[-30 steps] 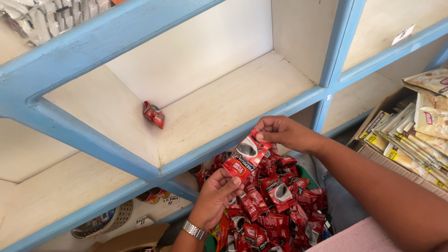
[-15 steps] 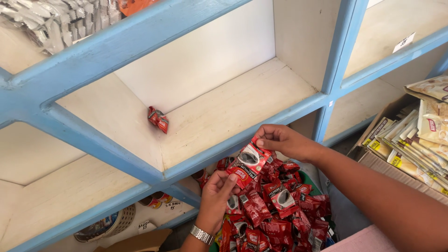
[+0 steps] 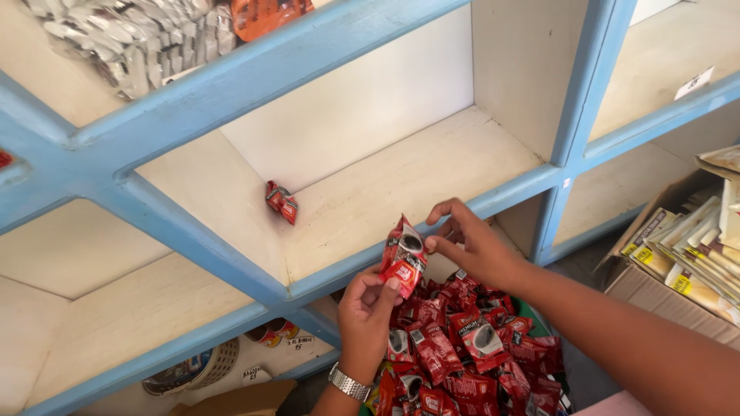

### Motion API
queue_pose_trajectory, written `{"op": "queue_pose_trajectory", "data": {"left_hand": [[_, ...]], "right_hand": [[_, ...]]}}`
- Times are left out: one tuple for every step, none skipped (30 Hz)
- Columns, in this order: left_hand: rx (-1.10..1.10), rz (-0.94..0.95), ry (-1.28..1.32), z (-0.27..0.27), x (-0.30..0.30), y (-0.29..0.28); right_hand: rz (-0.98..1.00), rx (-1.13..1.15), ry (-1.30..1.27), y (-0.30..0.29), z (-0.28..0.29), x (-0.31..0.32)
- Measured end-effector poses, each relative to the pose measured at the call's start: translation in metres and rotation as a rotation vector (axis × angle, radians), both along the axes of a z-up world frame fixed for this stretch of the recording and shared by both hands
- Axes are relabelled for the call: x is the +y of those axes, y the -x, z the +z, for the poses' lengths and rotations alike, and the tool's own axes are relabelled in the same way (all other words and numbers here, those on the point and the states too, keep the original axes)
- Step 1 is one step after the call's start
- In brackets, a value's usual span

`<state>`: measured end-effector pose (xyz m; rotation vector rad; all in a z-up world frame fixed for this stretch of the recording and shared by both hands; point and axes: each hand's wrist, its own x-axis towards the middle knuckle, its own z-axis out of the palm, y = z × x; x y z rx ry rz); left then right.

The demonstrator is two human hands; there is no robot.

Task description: Stocking coffee sachets onto the bottom shelf in a grocery store aisle.

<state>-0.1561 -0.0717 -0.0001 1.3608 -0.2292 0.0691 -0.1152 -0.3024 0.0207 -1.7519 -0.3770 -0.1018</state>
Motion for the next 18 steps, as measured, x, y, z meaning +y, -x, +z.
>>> {"op": "queue_pose_trajectory", "data": {"left_hand": [[-0.073,0.044,-0.039,0.004,-0.001,-0.004],[-0.145,0.088,-0.078,0.008,-0.003,-0.007],[-0.157,0.093,-0.078,0.015,-0.003,-0.012],[-0.221,0.126,-0.127,0.022,-0.003,-0.017],[-0.282,0.16,-0.178,0.029,-0.003,-0.02],[-0.291,0.167,-0.178,0.036,-0.001,-0.026],[-0.338,0.2,-0.301,0.043,0.001,-0.032],[-0.384,0.233,-0.425,0.049,0.003,-0.037],[-0.386,0.236,-0.428,0.051,0.005,-0.047],[-0.386,0.26,-0.515,0.052,0.008,-0.057],[-0.384,0.282,-0.599,0.053,0.01,-0.066],[-0.384,0.284,-0.6,0.053,0.012,-0.075],[-0.325,0.274,-0.64,0.053,0.014,-0.083],[-0.267,0.265,-0.679,0.053,0.017,-0.092],[-0.268,0.269,-0.68,0.052,0.018,-0.097],[-0.251,0.268,-0.707,0.051,0.02,-0.103],[-0.234,0.265,-0.733,0.049,0.021,-0.109],[-0.235,0.267,-0.734,0.046,0.025,-0.115]], "right_hand": [[-0.003,-0.167,0.055,0.001,-0.001,0.005],[-0.007,-0.335,0.109,0.002,-0.002,0.01],[-0.003,-0.347,0.108,0.004,0.006,0.013],[0.018,-0.391,0.143,0.005,0.013,0.016],[0.039,-0.431,0.178,0.008,0.02,0.02],[0.044,-0.441,0.177,0.004,0.024,0.023],[0.038,-0.436,0.183,0.002,0.027,0.027],[0.032,-0.431,0.189,-0.001,0.03,0.03],[0.035,-0.434,0.186,-0.008,0.033,0.035],[0.003,-0.319,0.256,-0.015,0.036,0.039],[-0.029,-0.201,0.327,-0.021,0.039,0.043],[-0.027,-0.202,0.326,-0.031,0.037,0.045],[-0.016,-0.234,0.411,-0.043,0.035,0.048],[-0.004,-0.265,0.496,-0.054,0.033,0.051],[-0.001,-0.269,0.495,-0.068,0.026,0.055],[0.008,-0.287,0.477,-0.082,0.018,0.059],[0.015,-0.303,0.459,-0.096,0.01,0.062],[0.016,-0.306,0.458,-0.103,0.011,0.067]]}}
